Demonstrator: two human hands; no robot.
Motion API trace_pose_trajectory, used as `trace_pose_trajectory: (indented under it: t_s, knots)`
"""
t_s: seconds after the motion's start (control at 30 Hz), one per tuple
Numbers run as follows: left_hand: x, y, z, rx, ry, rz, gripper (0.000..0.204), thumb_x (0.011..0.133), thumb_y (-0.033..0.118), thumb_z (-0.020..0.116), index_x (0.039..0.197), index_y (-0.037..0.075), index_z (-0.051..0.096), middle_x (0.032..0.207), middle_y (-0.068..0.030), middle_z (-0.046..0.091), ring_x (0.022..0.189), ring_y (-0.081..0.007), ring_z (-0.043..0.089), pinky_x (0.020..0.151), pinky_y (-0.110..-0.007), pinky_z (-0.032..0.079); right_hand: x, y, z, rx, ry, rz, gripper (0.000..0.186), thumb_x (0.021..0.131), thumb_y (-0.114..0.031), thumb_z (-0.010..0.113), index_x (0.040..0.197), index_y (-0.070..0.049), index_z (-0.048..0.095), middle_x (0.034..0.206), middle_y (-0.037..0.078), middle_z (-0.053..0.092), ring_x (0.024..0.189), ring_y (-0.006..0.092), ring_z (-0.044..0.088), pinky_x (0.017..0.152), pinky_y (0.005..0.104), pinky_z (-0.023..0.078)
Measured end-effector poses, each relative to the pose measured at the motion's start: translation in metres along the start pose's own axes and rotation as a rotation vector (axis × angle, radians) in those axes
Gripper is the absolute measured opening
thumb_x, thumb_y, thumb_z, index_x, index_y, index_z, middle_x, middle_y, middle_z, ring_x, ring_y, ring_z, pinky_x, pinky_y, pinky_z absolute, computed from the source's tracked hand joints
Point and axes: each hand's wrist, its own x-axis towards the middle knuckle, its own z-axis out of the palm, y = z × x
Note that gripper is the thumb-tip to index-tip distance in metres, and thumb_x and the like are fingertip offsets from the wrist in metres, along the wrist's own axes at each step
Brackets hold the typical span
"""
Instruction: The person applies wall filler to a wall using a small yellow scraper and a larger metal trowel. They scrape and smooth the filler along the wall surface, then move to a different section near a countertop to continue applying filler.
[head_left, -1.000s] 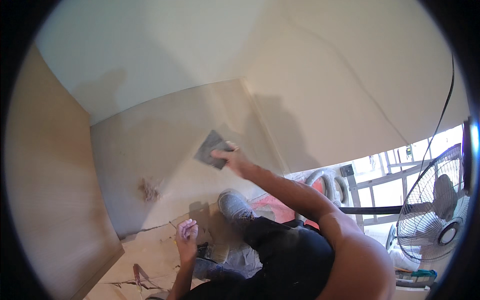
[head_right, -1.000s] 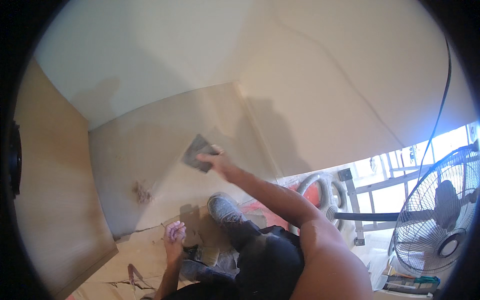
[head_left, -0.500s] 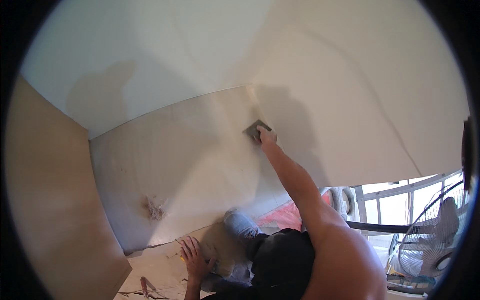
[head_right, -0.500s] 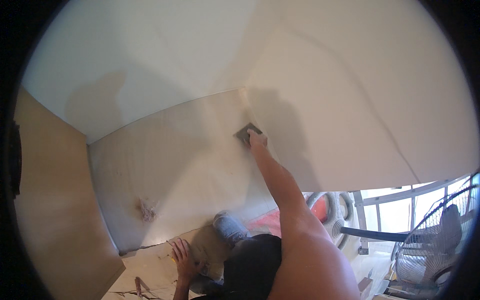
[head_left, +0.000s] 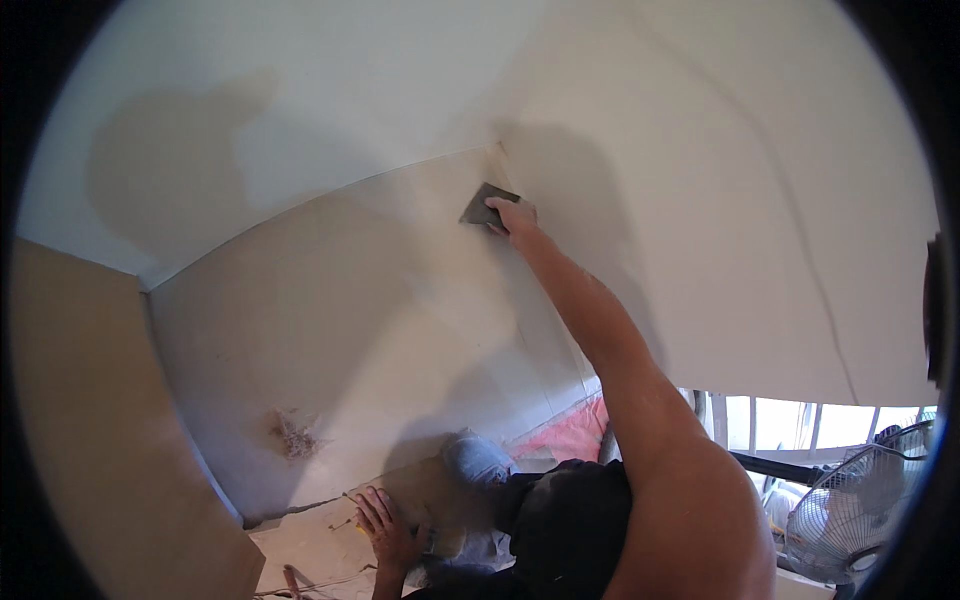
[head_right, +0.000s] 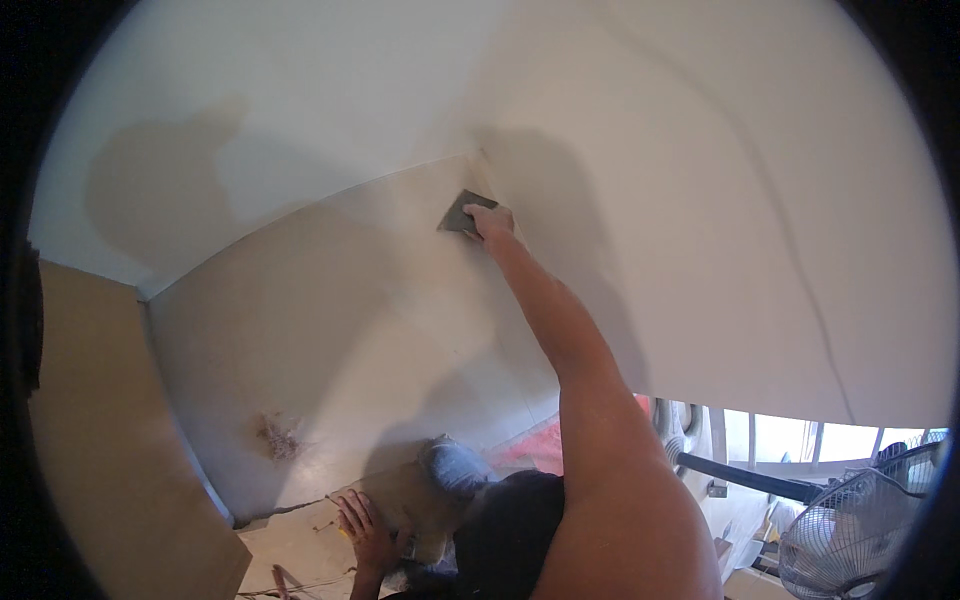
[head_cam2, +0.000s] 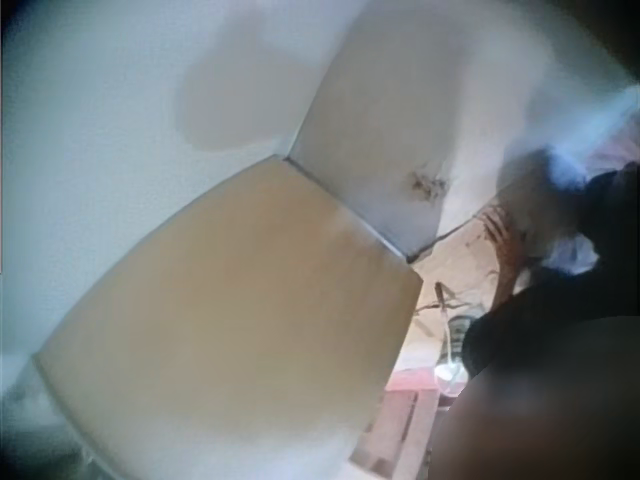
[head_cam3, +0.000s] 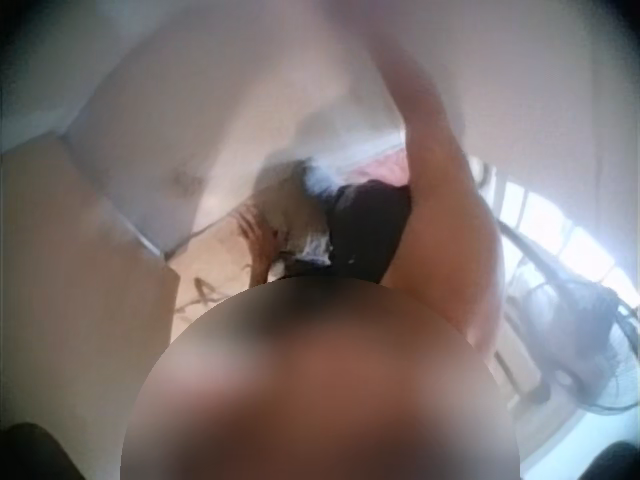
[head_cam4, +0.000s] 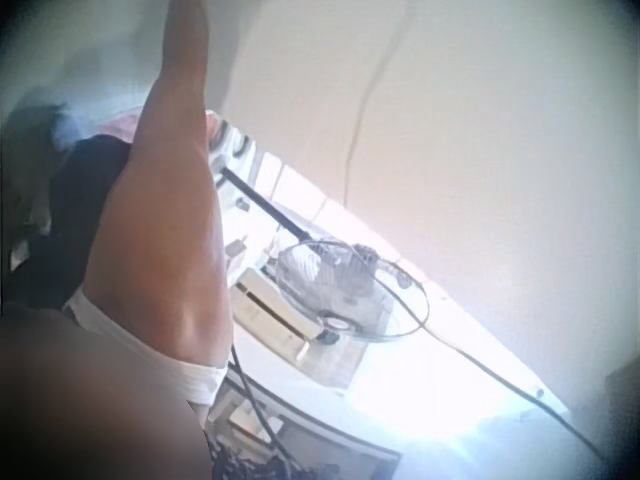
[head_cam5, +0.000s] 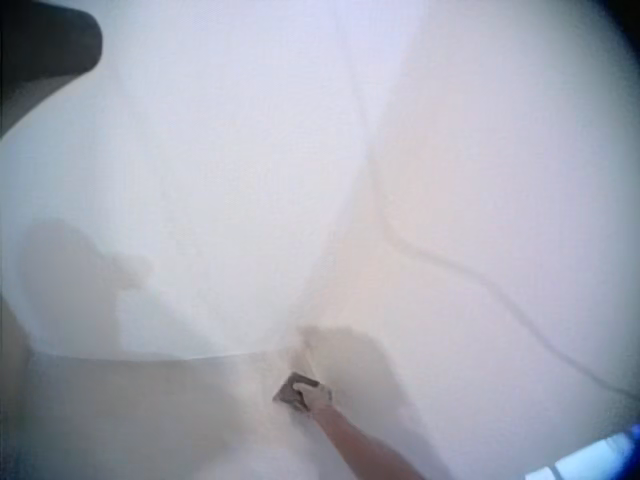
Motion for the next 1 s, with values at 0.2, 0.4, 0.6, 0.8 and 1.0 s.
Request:
trace_pose_trajectory:
  t_s: [0.2,0.4,0.6,0.8,1.0]
  knots:
    - [0.001,0.000,-0.004,0.017,-0.034,-0.005,0.115,0.078,0.057,0.070,0.151,-0.011,0.014,0.159,-0.0338,0.009,0.146,-0.0555,0.004,0.116,-0.066,0.010,-0.006,-0.013,-0.003,-0.051,-0.041,0.028,0.044,0.075,-0.019,0.082,0.108,0.002,0.060,0.103,0.012,0.066,0.086,0.0204,0.067,0.057,0.0303,0.061]
    - [0.002,-0.002,-0.003,0.058,-0.023,-0.012,0.116,0.077,0.057,0.072,0.151,-0.011,0.014,0.159,-0.0338,0.011,0.146,-0.0553,0.008,0.116,-0.065,0.012,-0.008,-0.012,0.017,-0.292,-0.140,-0.035,0.046,0.071,-0.023,0.083,0.106,-0.001,0.063,0.103,0.013,0.066,0.086,0.0199,0.067,0.058,0.0331,0.059]
    - [0.001,0.001,-0.006,0.061,-0.006,0.031,0.115,0.078,0.056,0.072,0.151,-0.011,0.013,0.158,-0.0345,0.010,0.146,-0.0559,0.006,0.115,-0.066,0.012,0.015,-0.032,-0.022,-0.589,-0.076,-0.172,0.046,0.071,-0.031,0.078,0.102,0.000,0.068,0.100,0.014,0.069,0.086,0.0223,0.067,0.062,0.0339,0.058]
    - [0.003,-0.003,0.000,0.023,-0.054,0.008,0.117,0.079,0.055,0.071,0.151,-0.012,0.008,0.158,-0.0362,0.005,0.146,-0.0571,0.002,0.115,-0.068,0.009,0.027,-0.037,-0.013,-0.799,-0.079,-0.225,0.056,0.066,-0.040,0.075,0.103,0.003,0.072,0.105,0.017,0.072,0.089,0.0266,0.070,0.075,0.0382,0.057]
    - [0.001,0.000,-0.002,0.044,-0.061,-0.014,0.117,0.078,0.054,0.072,0.151,-0.012,0.009,0.159,-0.0357,0.005,0.146,-0.0565,0.002,0.115,-0.067,0.009,0.024,-0.041,-0.013,-0.800,-0.136,-0.192,0.054,0.062,-0.036,0.077,0.101,0.000,0.069,0.094,0.011,0.067,0.082,0.0238,0.063,0.064,0.0402,0.051]
